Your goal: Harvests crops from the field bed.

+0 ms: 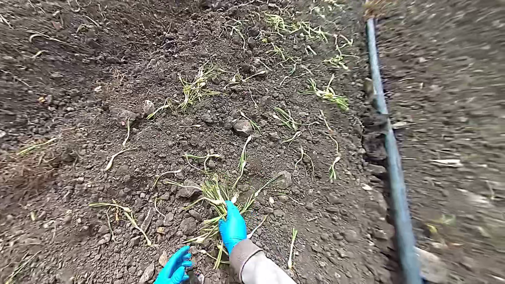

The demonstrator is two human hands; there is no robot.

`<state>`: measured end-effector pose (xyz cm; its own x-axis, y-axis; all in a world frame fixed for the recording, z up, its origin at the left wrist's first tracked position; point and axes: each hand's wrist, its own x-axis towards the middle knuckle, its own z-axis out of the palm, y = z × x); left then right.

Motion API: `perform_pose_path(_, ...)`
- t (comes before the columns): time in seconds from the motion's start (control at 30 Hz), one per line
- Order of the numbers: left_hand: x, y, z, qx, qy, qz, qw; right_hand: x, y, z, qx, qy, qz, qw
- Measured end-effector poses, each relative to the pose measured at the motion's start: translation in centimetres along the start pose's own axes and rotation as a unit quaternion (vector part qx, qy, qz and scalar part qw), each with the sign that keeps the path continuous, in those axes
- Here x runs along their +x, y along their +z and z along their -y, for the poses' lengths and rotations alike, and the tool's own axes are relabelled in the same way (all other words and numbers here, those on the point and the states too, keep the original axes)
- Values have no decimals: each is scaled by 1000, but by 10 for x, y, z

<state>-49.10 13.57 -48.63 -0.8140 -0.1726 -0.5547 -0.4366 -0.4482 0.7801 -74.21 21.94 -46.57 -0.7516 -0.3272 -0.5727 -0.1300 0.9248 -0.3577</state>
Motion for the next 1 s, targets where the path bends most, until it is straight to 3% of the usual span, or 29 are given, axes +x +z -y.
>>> perform_pose_path(0.07, 33, 18, -20, -156, 13, -68, 985, -33, 13, 24, 56, -63, 41, 996)
perform_pose_path(0.17, 69, 24, -57, -343, 34, -241, 908, -75, 34, 50, 40, -221, 79, 971)
perform_pose_path(0.23, 64, -13, -84, -368, 63, -268, 888, -89, 43, 52, 36, -278, 21, 960)
perform_pose_path(0.3, 42, -56, -117, -316, 120, -257, 906, -89, 50, 37, 71, -316, -35, 945)
perform_pose_path(0.37, 11, -99, -164, -270, 189, -227, 916, -84, 52, 16, 58, -303, -50, 950)
perform_pose_path(0.5, -40, -195, -242, -231, 347, -201, 887, -78, 48, -27, -21, -190, 24, 981)
perform_pose_path(0.57, -59, -237, -268, -199, 368, -224, 880, -83, 46, -43, -35, -173, 49, 983)
perform_pose_path(0.7, -93, -313, -279, -140, 302, -339, 880, -94, 40, -53, -87, -135, 82, 984)
perform_pose_path(0.8, -104, -368, -265, -78, 100, -453, 882, -101, 39, -57, -121, -104, 78, 984)
perform_pose_path(0.87, -120, -372, -269, -75, 75, -418, 902, -105, 37, -58, -135, -95, 77, 983)
perform_pose_path(0.93, -140, -360, -276, -85, 107, -350, 927, -111, 35, -59, -142, -90, 77, 983)
perform_pose_path(1.0, -143, -352, -275, -72, 108, -340, 931, -119, 31, -57, -146, -89, 70, 983)
